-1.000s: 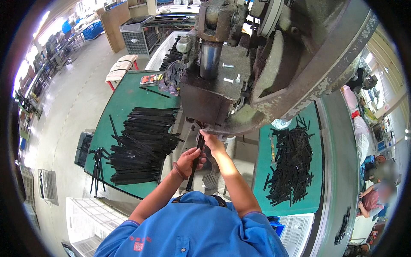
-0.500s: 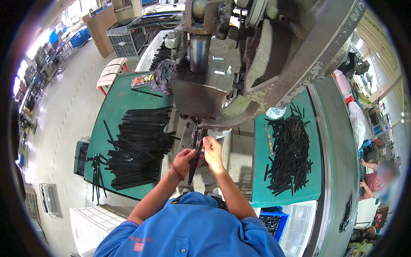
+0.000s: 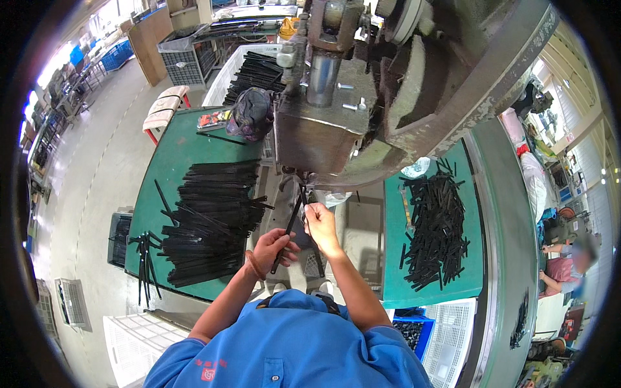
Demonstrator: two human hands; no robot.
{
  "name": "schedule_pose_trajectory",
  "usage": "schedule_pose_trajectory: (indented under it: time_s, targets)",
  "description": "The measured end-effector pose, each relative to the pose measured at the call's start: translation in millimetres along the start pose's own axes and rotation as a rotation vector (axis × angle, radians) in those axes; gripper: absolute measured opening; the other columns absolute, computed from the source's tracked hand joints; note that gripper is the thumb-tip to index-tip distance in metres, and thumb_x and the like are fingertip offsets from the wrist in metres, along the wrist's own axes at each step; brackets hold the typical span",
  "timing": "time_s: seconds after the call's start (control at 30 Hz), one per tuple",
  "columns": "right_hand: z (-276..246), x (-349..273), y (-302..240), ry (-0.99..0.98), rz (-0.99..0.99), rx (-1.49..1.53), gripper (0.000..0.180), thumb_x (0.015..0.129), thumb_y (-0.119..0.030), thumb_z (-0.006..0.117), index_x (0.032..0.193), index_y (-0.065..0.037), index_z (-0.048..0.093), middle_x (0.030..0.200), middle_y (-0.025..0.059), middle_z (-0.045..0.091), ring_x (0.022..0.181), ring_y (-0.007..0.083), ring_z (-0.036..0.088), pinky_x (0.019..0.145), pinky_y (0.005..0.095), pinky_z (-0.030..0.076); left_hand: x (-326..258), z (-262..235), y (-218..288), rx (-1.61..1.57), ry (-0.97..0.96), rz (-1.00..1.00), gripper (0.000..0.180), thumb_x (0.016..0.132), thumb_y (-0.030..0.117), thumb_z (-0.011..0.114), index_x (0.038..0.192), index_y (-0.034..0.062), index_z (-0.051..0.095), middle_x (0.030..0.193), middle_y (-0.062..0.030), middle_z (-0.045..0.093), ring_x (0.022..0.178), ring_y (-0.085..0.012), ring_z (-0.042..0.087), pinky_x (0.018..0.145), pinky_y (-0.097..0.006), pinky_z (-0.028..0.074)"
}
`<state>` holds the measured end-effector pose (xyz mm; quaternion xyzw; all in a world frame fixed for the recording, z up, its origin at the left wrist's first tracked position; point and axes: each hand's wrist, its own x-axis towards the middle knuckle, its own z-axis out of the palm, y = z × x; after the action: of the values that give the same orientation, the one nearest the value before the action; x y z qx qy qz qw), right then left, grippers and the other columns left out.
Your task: The person assembles small black tripods by inserting rods into a central hub and securing them with a machine press. The person repeatedly picks rods from a pile, aligns them in the press, and removes the assembled units, placing them on the table.
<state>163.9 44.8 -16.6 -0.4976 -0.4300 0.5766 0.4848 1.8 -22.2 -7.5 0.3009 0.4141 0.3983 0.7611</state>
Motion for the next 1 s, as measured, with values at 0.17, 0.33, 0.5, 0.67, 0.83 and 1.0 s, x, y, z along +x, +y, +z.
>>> schedule_pose_trajectory:
  time_s: [0.17,0.33,0.5,0.67,0.83,1.0]
  targets:
    - [-9,-18,8,0.02,-0.025,-0.071,0.021,0.091,-0.021,0.059,0.079,-0.005,0.056,0.055,-0.0024,0.049,0.042,0.0057,0.042,0.038,0.0216,0.033,-2,0,14,0.034,-0.05,-0.017,0.026,0.094,0.022,0.05,0.112,0.0026,0.049,0.086,-0.0123,0.065,0.065,-0.018,0.066,0.05,-0.025,0.051]
    - [-5,-28,3,0.034,0.109,0.134,0.024,0.09,-0.025,0.06,0.078,-0.005,0.055,0.056,-0.0007,0.05,0.041,0.0065,0.042,0.038,0.0221,0.033,-5,-1,17,0.056,-0.041,-0.039,0.025,0.094,0.022,0.05,0.111,0.0028,0.05,0.085,-0.0129,0.065,0.065,-0.0189,0.066,0.051,-0.026,0.051]
    - [-4,-25,4,0.028,0.089,0.105,0.026,0.089,-0.027,0.062,0.077,-0.005,0.055,0.057,-0.0001,0.05,0.042,0.0073,0.042,0.038,0.0225,0.032,-7,-3,20,0.058,-0.034,-0.007,0.026,0.094,0.021,0.05,0.112,0.0023,0.05,0.085,-0.0116,0.065,0.065,-0.0179,0.066,0.052,-0.026,0.052]
    - [-6,-26,3,0.046,0.097,0.096,0.027,0.089,-0.027,0.062,0.076,-0.005,0.055,0.056,0.0,0.049,0.041,0.0073,0.042,0.037,0.0223,0.032,-4,-4,24,0.08,-0.045,-0.028,0.025,0.094,0.019,0.049,0.111,0.002,0.051,0.086,-0.0112,0.065,0.064,-0.0173,0.066,0.052,-0.025,0.052]
    - [-1,-27,-4,0.027,0.083,0.107,0.026,0.09,-0.026,0.061,0.076,-0.005,0.054,0.055,-0.0005,0.049,0.041,0.0071,0.042,0.038,0.022,0.031,-3,-8,21,0.122,-0.061,0.028,0.025,0.094,0.021,0.048,0.111,0.0019,0.048,0.085,-0.0119,0.064,0.064,-0.0178,0.065,0.052,-0.026,0.053]
    - [-2,-34,-25,0.011,-0.062,0.031,0.024,0.091,-0.023,0.059,0.076,-0.005,0.053,0.054,-0.0011,0.048,0.041,0.0056,0.041,0.038,0.0216,0.031,-15,3,35,0.107,-0.122,0.066,0.026,0.094,0.02,0.049,0.112,0.0018,0.048,0.088,-0.0105,0.063,0.064,-0.017,0.064,0.054,-0.026,0.052]
